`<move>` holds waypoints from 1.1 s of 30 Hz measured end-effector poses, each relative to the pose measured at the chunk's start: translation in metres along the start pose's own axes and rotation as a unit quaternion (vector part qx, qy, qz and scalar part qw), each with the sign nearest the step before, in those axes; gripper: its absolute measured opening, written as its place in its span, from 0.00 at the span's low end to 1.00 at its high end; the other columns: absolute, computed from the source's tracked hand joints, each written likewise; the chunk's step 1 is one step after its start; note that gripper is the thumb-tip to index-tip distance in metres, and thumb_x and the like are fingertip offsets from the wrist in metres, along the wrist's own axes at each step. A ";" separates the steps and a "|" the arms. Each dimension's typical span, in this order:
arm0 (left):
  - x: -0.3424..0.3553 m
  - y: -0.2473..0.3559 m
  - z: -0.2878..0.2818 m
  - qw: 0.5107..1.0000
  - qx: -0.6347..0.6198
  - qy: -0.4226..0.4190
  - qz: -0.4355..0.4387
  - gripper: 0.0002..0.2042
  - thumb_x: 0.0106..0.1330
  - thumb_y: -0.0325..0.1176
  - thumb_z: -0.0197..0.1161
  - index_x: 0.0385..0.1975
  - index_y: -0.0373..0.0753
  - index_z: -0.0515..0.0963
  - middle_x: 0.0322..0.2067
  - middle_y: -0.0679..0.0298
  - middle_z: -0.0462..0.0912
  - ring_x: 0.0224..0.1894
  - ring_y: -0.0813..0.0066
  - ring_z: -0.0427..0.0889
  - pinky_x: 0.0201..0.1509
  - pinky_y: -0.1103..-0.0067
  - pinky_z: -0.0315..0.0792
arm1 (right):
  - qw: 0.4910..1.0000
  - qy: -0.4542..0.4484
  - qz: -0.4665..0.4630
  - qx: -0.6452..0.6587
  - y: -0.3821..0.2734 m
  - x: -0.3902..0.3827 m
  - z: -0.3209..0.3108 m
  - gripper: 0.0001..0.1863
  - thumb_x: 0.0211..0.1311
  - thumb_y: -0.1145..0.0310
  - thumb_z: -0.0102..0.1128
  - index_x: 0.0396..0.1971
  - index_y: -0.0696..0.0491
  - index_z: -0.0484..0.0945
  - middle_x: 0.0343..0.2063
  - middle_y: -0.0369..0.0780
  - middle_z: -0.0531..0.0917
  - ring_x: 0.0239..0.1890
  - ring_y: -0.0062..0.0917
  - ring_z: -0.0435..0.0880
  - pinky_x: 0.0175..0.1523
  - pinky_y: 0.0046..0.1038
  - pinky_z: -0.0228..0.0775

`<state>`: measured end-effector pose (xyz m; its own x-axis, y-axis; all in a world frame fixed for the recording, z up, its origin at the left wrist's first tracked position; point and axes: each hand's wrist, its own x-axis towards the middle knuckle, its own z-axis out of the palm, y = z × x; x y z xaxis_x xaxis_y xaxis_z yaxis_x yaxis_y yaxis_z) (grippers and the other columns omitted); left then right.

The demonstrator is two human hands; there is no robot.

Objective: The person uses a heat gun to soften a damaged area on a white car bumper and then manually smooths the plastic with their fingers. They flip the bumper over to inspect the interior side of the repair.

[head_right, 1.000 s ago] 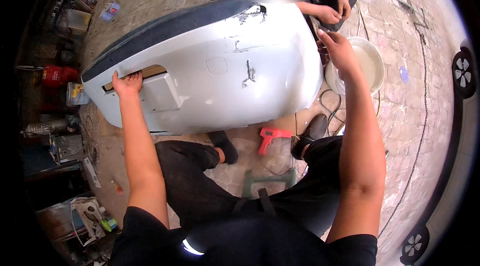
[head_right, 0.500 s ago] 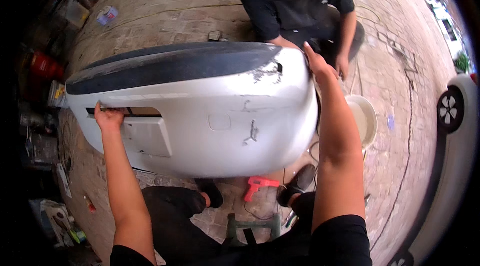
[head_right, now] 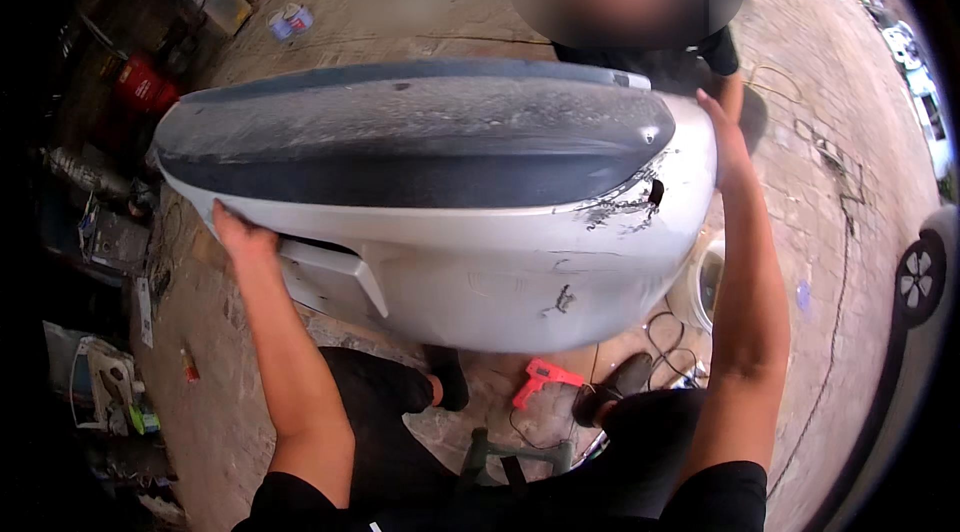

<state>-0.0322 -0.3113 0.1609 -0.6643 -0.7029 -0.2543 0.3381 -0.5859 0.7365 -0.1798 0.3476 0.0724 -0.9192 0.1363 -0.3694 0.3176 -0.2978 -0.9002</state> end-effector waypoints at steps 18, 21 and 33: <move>-0.251 0.089 -0.121 0.992 -0.079 -0.058 -0.081 0.29 0.82 0.50 0.45 0.71 0.34 0.68 0.68 0.51 0.73 0.68 0.52 0.73 0.73 0.59 0.67 | 0.756 -0.135 -0.640 0.004 -0.055 -0.489 -0.159 0.27 0.76 0.44 0.47 0.20 0.47 0.66 0.17 0.33 0.65 0.25 0.24 0.61 0.39 0.35 0.56; -0.266 0.083 -0.159 0.991 -0.045 -0.067 -0.107 0.28 0.82 0.50 0.45 0.69 0.33 0.70 0.66 0.51 0.75 0.66 0.53 0.74 0.73 0.60 0.68 | 0.766 -0.052 -0.641 -0.016 -0.014 -0.536 -0.173 0.27 0.71 0.47 0.52 0.16 0.49 0.67 0.14 0.33 0.66 0.22 0.25 0.60 0.41 0.35 0.59; -0.202 0.123 -0.283 0.982 0.185 0.047 -0.016 0.26 0.83 0.48 0.45 0.63 0.31 0.77 0.58 0.51 0.82 0.60 0.56 0.79 0.70 0.63 0.70 | 0.904 0.033 -0.309 -0.294 0.026 -0.655 -0.145 0.31 0.74 0.52 0.52 0.08 0.53 0.70 0.11 0.36 0.73 0.21 0.26 0.74 0.75 0.45 0.56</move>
<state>0.3317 -0.3552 0.1253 -0.6005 -0.7311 -0.3239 0.0426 -0.4337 0.9000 0.4642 0.3874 0.2574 -0.9536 0.1676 0.2501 -0.1646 0.4051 -0.8993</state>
